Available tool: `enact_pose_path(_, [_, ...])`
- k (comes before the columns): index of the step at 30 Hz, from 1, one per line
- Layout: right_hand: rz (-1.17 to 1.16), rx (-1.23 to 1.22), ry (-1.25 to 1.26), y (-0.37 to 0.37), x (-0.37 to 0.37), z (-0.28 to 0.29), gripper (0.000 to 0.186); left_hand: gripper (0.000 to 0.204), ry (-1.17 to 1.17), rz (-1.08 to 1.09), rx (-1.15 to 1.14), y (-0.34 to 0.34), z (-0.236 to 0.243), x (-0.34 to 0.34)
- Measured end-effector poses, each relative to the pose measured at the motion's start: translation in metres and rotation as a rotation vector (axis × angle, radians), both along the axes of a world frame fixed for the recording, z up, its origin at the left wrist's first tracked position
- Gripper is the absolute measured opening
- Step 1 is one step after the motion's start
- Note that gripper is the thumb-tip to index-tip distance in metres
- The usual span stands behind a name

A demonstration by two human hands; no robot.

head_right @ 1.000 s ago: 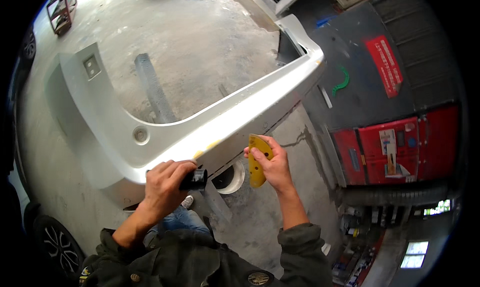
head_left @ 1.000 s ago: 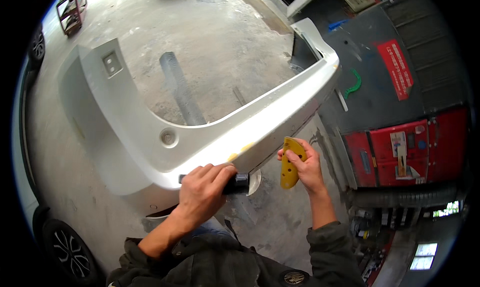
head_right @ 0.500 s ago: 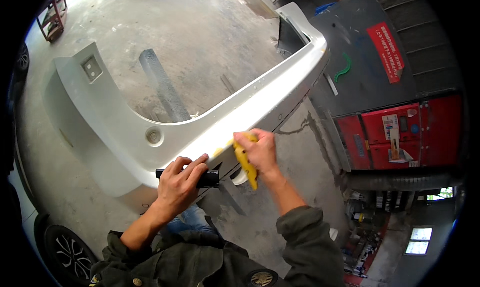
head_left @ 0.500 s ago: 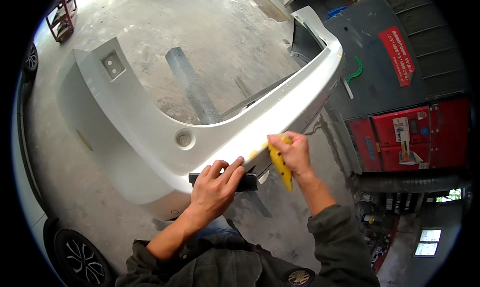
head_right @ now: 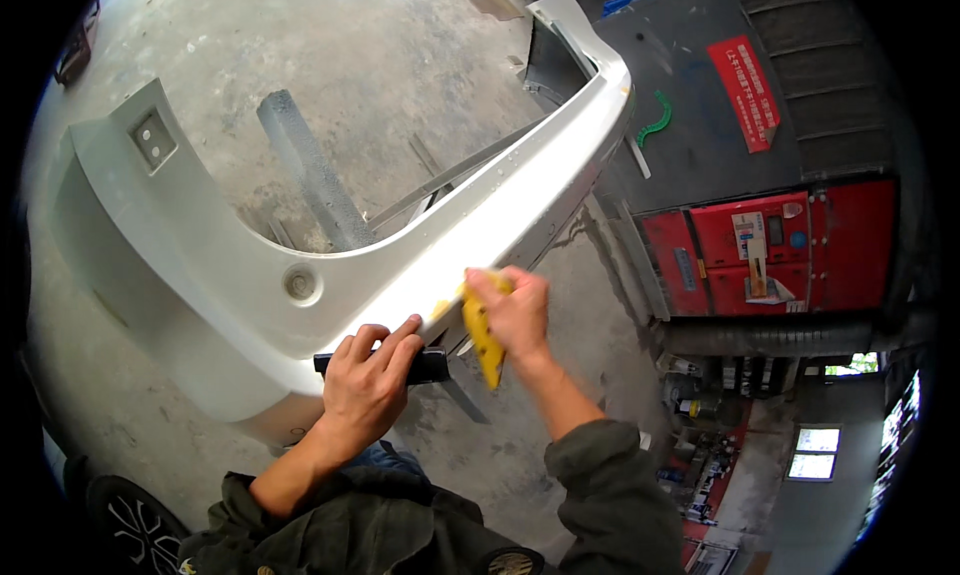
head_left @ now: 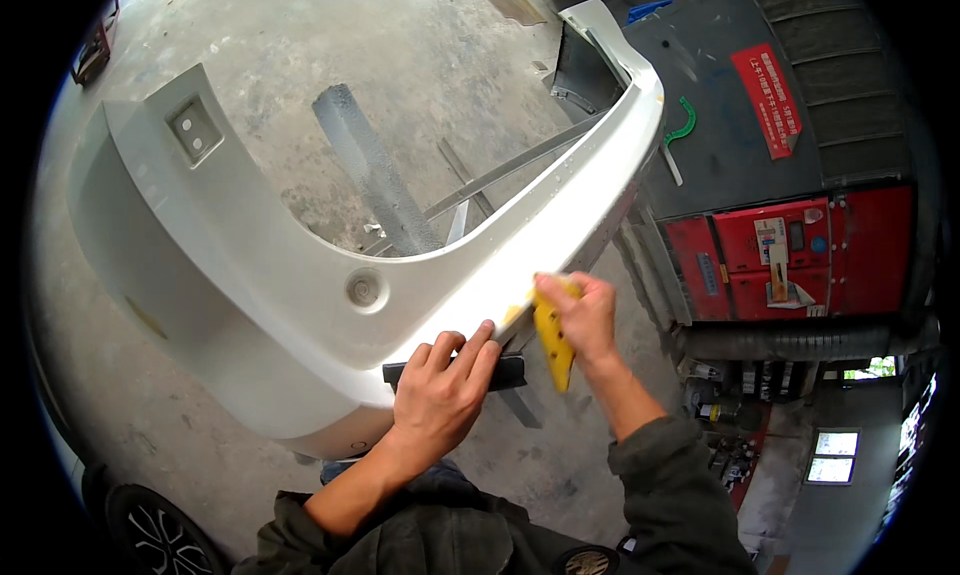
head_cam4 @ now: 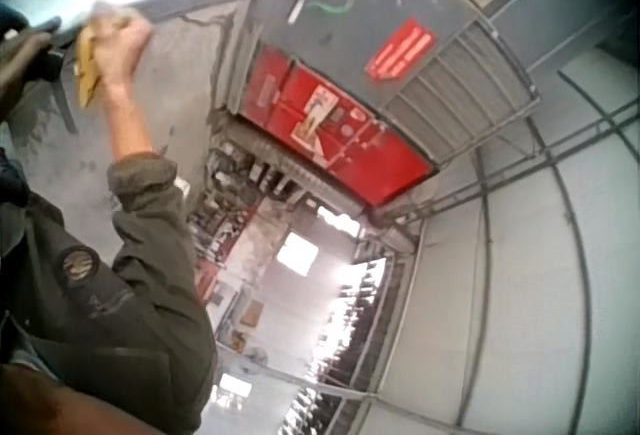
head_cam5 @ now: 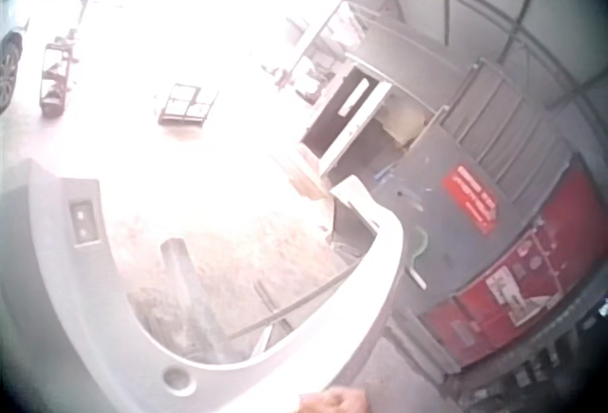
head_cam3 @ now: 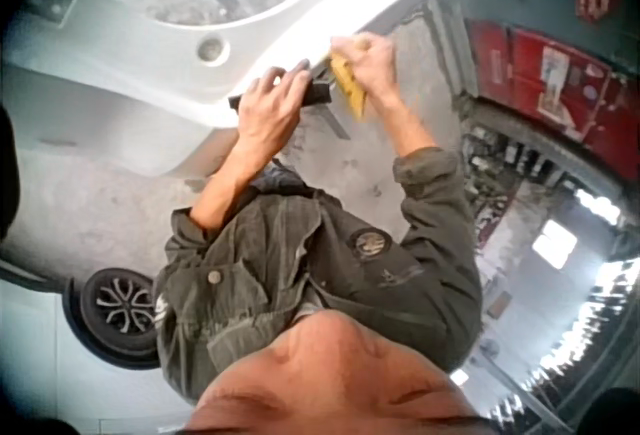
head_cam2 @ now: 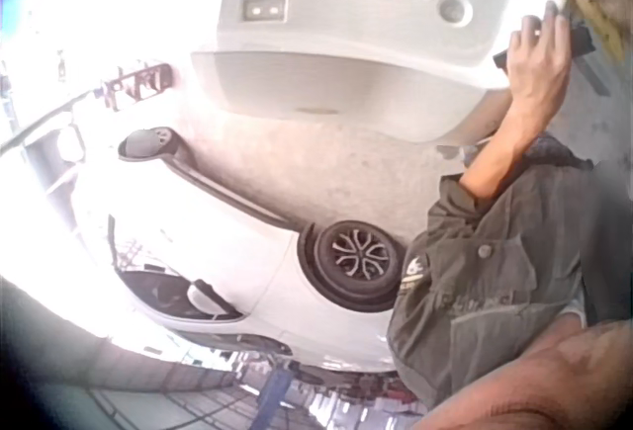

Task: The person sands a white car bumper with a yellow sanding block and a black sanding pad. The person repeatedly dips the sanding block into a bucket of water and continues sanding the bumper surface.

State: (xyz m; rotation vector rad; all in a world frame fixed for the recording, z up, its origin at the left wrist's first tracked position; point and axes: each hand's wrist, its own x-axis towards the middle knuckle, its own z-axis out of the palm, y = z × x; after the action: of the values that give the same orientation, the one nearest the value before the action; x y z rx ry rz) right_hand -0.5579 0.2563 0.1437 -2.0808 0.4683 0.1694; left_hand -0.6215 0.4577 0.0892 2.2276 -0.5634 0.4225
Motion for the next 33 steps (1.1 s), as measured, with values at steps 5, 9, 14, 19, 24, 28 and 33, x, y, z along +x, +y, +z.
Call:
enact_pose_path(5, [-0.032, 0.022, -0.047, -0.011, 0.023, 0.008, 0.028, 0.028, -0.013, -0.006, 0.012, 0.001, -0.004, 0.000])
enact_pose_path(9, [0.176, -0.125, -0.083, -0.005, -0.007, -0.009, 0.028, 0.028, -0.016, -0.022, -0.003, -0.004, -0.002, 0.003])
enact_pose_path(14, [0.045, -0.070, 0.009, -0.003, -0.001, -0.001, 0.029, 0.027, 0.011, -0.009, -0.001, 0.000, 0.000, 0.000])
enact_pose_path(19, [-0.028, -0.010, -0.029, -0.014, 0.025, 0.014, 0.026, 0.028, 0.056, 0.012, -0.017, -0.004, 0.004, 0.004])
enact_pose_path(24, [0.034, 0.018, -0.003, -0.006, 0.007, -0.002, 0.025, 0.029, 0.013, -0.016, 0.006, -0.001, 0.000, 0.003])
enact_pose_path(28, [-0.062, 0.011, -0.086, -0.012, 0.013, -0.010, 0.026, 0.029, 0.020, -0.020, -0.010, -0.002, -0.002, 0.003])
enact_pose_path(33, [-0.060, -0.084, -0.115, -0.014, 0.008, -0.014, 0.025, 0.028, 0.032, -0.017, -0.019, -0.002, 0.001, 0.001])
